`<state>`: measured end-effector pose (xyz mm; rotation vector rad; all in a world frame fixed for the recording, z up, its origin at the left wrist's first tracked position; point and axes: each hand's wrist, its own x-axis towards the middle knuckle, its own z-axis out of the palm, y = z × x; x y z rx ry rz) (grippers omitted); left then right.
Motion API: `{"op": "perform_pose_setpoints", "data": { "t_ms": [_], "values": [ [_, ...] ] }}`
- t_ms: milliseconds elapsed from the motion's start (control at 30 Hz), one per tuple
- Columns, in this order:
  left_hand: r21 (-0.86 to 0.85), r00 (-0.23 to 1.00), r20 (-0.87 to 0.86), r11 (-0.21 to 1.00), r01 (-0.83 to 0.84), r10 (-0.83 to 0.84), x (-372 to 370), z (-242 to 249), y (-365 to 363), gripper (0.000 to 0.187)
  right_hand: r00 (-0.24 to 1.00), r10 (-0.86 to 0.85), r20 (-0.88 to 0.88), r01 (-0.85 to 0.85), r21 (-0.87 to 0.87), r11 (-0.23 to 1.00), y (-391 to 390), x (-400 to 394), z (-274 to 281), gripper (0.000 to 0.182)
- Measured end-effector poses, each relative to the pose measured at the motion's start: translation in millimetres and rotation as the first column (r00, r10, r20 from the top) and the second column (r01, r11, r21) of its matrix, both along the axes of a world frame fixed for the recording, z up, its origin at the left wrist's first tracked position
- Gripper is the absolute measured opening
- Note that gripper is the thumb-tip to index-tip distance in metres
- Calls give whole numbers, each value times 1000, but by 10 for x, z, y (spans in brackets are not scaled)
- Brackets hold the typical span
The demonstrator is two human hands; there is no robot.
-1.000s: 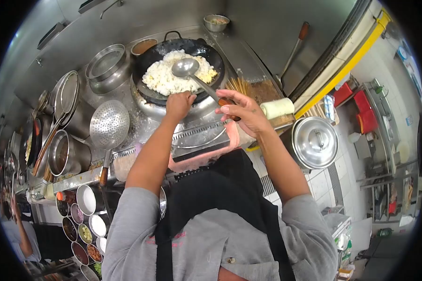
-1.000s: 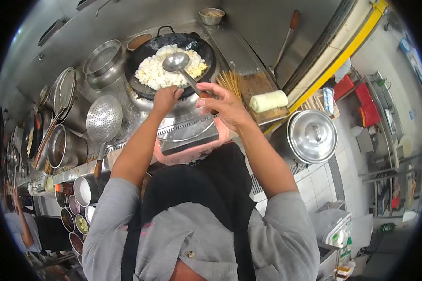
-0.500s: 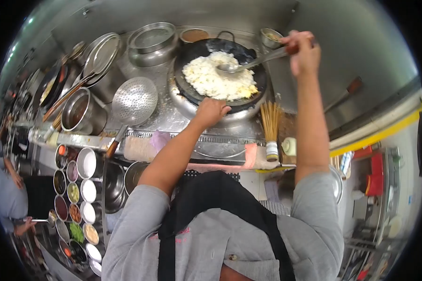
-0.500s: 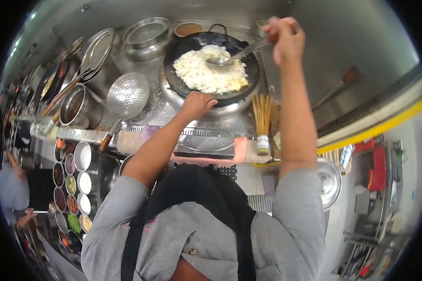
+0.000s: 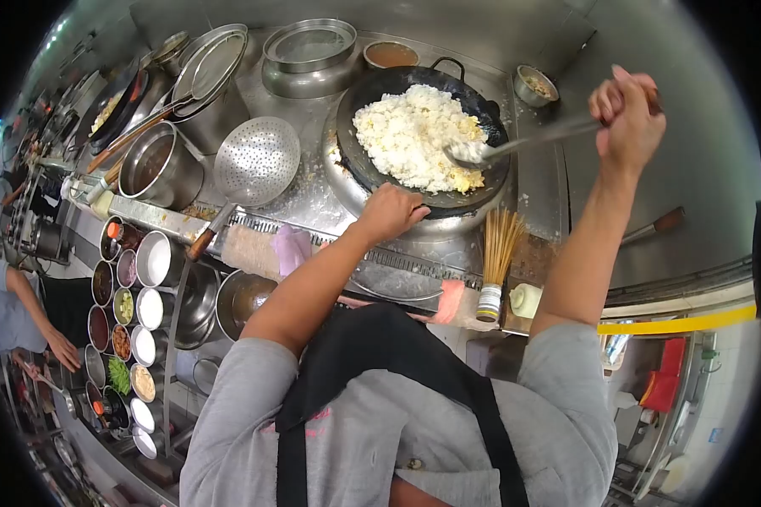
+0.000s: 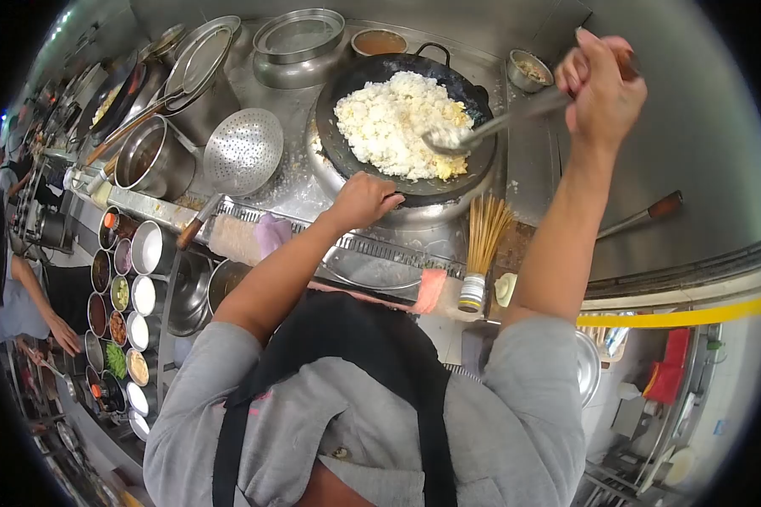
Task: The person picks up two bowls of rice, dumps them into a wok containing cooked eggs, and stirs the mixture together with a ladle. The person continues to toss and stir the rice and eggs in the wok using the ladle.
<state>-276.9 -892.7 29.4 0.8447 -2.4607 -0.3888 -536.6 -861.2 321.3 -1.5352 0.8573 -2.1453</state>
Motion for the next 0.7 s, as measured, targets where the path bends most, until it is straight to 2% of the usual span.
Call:
{"op": "perform_pose_setpoints", "data": {
  "t_ms": [33,100,167,267,367,400,433,500,567,600,633,667,700],
  "values": [
    [-14,1000,-13,1000,0,0,0,-5,2,32,999,41,-7,-41,8,999,68,-13,-14,21],
    [-25,999,-34,1000,8,-9,-41,16,-16,32,999,-11,49,7,73,997,-283,206,-564,23],
    [6,1000,-24,1000,19,-19,-13,25,4,32,998,56,33,-58,56,997,-454,266,-651,25],
    [72,998,59,997,-16,12,-15,53,-10,32,996,55,-71,-56,-12,998,-533,475,-62,21],
    [51,1000,-12,998,20,-19,-8,41,-7,34,986,115,-121,-119,-24,993,-561,631,514,22],
    [42,1000,-12,999,14,-13,-5,37,-5,34,882,367,-295,-378,21,926,-685,487,548,17],
    [30,1000,-15,1000,6,-5,-8,35,5,34,684,577,-446,-599,109,794,-865,235,610,24],
    [15,1000,-25,1000,1,-1,-5,47,8,34,576,647,-500,-645,207,735,-1176,134,601,27],
    [16,999,-40,1000,5,-4,-14,50,14,34,833,414,-367,-364,200,910,-1525,347,128,16],
    [52,999,-29,999,16,-15,-15,50,5,34,919,266,-293,-206,220,954,-1583,521,-74,17],
    [39,999,-39,999,15,-13,-10,62,-15,34,969,106,-225,-50,242,969,-1643,618,-116,23],
    [33,999,-45,999,21,-19,2,55,21,34,981,124,-151,-77,288,954,-1622,530,-37,19],
    [18,998,-57,1000,25,-24,-6,68,15,34,979,18,-204,38,265,964,-1523,493,129,18]
  ]
}}
